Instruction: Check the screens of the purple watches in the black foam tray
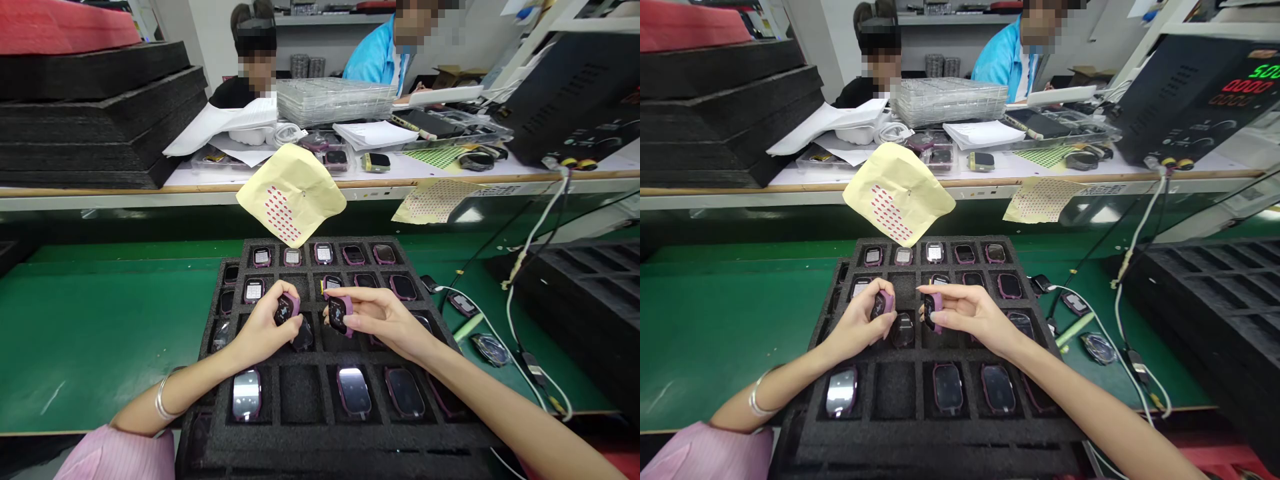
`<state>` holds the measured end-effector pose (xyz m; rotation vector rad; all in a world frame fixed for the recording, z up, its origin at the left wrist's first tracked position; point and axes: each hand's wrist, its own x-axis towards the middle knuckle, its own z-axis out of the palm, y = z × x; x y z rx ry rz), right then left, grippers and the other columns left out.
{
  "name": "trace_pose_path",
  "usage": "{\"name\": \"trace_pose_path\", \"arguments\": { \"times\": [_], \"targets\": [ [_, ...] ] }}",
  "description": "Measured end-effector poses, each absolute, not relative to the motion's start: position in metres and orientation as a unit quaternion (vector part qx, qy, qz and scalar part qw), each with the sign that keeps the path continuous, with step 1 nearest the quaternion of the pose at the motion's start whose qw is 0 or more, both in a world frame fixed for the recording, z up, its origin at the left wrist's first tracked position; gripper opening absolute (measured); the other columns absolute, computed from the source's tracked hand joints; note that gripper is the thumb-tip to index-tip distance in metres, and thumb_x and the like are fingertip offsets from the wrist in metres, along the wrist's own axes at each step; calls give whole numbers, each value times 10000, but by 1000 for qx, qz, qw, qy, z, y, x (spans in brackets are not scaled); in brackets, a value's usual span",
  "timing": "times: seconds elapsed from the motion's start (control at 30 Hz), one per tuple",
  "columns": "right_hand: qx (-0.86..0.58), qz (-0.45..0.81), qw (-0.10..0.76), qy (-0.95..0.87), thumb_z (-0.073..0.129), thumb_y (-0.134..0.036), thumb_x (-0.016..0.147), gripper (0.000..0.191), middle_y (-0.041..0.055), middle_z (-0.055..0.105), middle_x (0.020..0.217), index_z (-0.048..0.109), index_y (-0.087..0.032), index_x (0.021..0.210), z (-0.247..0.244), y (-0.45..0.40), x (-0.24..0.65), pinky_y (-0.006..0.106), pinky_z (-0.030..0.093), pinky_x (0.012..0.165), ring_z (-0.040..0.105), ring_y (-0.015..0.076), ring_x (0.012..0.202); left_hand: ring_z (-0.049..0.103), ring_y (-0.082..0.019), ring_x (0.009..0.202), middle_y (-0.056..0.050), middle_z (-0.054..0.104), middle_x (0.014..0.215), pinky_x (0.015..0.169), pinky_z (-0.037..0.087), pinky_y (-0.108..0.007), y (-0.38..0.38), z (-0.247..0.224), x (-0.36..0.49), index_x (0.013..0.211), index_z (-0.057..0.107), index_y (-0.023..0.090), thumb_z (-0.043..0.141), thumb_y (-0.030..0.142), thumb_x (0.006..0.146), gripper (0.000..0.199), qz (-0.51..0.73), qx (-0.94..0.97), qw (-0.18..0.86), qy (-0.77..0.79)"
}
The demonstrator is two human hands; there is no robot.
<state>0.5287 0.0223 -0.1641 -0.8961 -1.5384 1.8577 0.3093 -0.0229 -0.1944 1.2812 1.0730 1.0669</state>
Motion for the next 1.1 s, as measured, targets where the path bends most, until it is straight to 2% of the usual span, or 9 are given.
{"name": "trace_pose_path", "arguments": {
  "times": [0.1, 0.23, 0.43, 0.63, 0.77, 0.93, 1.03, 1.1],
  "targets": [
    [-336, 691, 289, -571, 764, -319, 744, 429, 78, 690, 1023, 687, -190, 1146, -164, 23, 528, 375, 518, 878, 643, 241, 979, 368, -32, 407, 79, 444, 680, 373, 284, -163, -22, -196, 309, 911, 420, 211, 571, 193, 812, 182, 463, 521, 565, 442],
    [-341, 692, 291, -567, 764, -302, 740, 423, 90, 686, 1078, 689, -180, 1138, -164, 23, 529, 383, 507, 894, 651, 241, 976, 361, -25, 409, 77, 431, 674, 366, 268, -157, -22, -195, 309, 896, 420, 204, 557, 167, 815, 163, 460, 527, 558, 446],
    [-326, 698, 289, -568, 752, -283, 760, 398, 77, 693, 1042, 687, -197, 1144, -165, 23, 529, 339, 511, 852, 659, 216, 928, 413, -30, 459, 66, 430, 727, 401, 325, -156, -22, -193, 309, 905, 419, 201, 552, 145, 817, 169, 466, 540, 540, 447],
    [-333, 695, 285, -570, 750, -291, 763, 395, 72, 685, 1035, 686, -185, 1138, -165, 22, 528, 309, 517, 819, 648, 203, 925, 425, -35, 458, 68, 433, 732, 382, 318, -155, -21, -194, 309, 926, 414, 209, 563, 168, 819, 187, 469, 528, 557, 437],
    [-332, 695, 278, -574, 753, -290, 763, 398, 66, 688, 966, 684, -177, 1138, -165, 23, 528, 303, 528, 790, 657, 187, 849, 380, -21, 426, 76, 424, 710, 370, 279, -153, -22, -195, 309, 894, 424, 203, 563, 160, 815, 166, 456, 533, 556, 445],
    [-310, 705, 296, -564, 772, -297, 742, 388, 71, 681, 988, 700, -189, 1108, -162, 22, 529, 296, 534, 778, 653, 206, 901, 420, -34, 479, 62, 444, 752, 422, 338, -162, -23, -193, 309, 923, 425, 202, 570, 160, 815, 186, 486, 541, 536, 429],
    [-308, 715, 288, -558, 777, -286, 737, 384, 79, 688, 993, 704, -177, 1098, -160, 20, 528, 301, 533, 784, 663, 208, 891, 428, -36, 505, 62, 445, 729, 485, 374, -169, -24, -193, 309, 878, 441, 189, 568, 116, 796, 168, 479, 560, 511, 442],
    [-312, 715, 282, -558, 771, -279, 745, 391, 81, 696, 982, 696, -172, 1113, -161, 20, 527, 304, 532, 785, 668, 205, 882, 434, -33, 485, 67, 445, 708, 473, 370, -167, -23, -192, 309, 867, 441, 188, 570, 132, 804, 154, 465, 558, 522, 447]
  ]
}}
